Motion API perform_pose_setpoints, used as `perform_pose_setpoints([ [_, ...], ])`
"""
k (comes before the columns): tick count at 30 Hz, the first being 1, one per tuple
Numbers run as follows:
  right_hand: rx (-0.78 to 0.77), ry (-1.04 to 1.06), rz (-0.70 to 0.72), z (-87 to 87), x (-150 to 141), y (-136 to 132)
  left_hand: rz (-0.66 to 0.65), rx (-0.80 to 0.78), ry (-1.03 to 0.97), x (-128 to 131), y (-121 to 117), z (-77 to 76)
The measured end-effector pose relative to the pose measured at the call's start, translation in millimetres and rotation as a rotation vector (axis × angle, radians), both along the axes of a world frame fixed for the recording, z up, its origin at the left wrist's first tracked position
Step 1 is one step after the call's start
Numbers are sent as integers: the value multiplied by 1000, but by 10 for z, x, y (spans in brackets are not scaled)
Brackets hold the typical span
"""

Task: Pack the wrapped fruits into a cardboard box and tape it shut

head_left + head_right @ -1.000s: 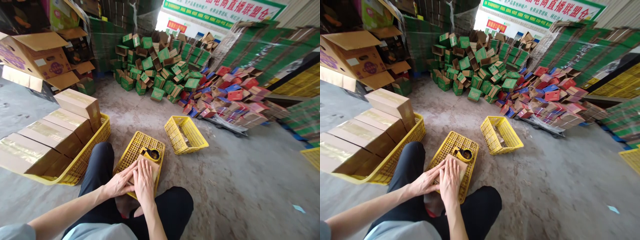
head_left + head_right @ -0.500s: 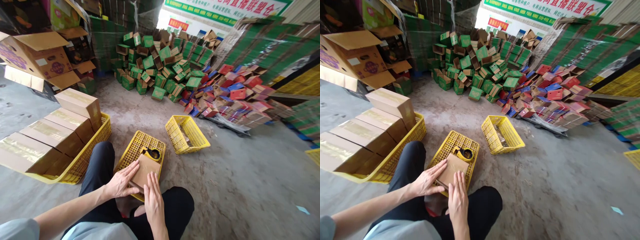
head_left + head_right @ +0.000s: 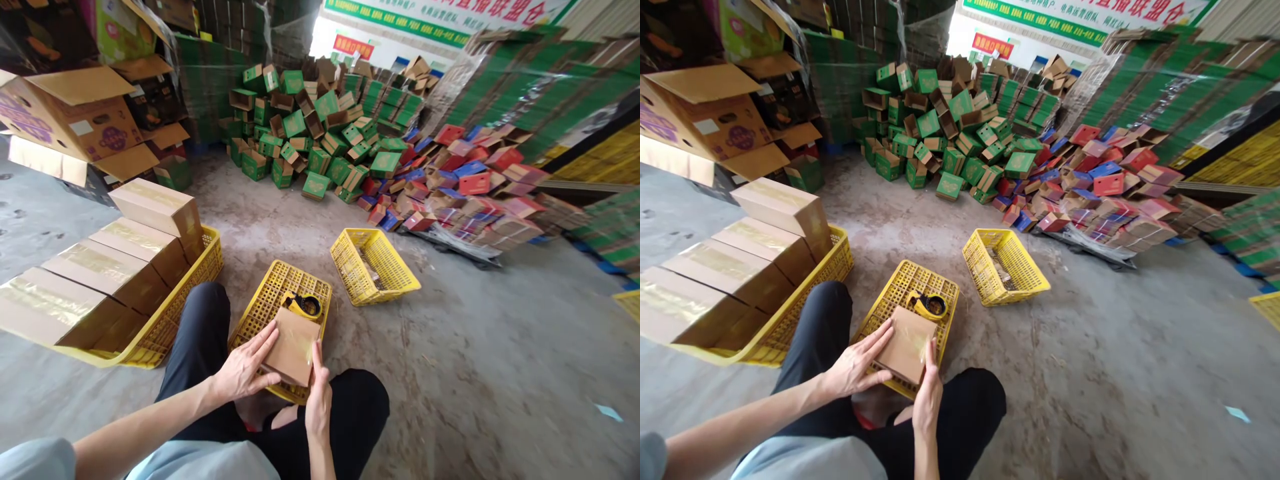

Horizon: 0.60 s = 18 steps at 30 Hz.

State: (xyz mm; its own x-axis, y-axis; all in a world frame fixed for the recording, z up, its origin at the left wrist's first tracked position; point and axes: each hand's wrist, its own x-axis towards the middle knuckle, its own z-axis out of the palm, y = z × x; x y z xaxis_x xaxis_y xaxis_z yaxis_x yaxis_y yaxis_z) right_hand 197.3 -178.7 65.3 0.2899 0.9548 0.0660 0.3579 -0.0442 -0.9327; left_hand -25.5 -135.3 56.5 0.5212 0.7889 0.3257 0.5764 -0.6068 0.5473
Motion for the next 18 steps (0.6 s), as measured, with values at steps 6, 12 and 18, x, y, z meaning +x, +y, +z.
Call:
perform_pose_setpoints([
  [6,64,-250,64,-159,-23,-368,-30,25,78,33,48,6],
  [12,249,-563,49,-182,-15,-412,-141,42,99,145,184,-65],
  [18,353,-690,62,-164,26,-427,-155,37,56,145,197,-124],
])
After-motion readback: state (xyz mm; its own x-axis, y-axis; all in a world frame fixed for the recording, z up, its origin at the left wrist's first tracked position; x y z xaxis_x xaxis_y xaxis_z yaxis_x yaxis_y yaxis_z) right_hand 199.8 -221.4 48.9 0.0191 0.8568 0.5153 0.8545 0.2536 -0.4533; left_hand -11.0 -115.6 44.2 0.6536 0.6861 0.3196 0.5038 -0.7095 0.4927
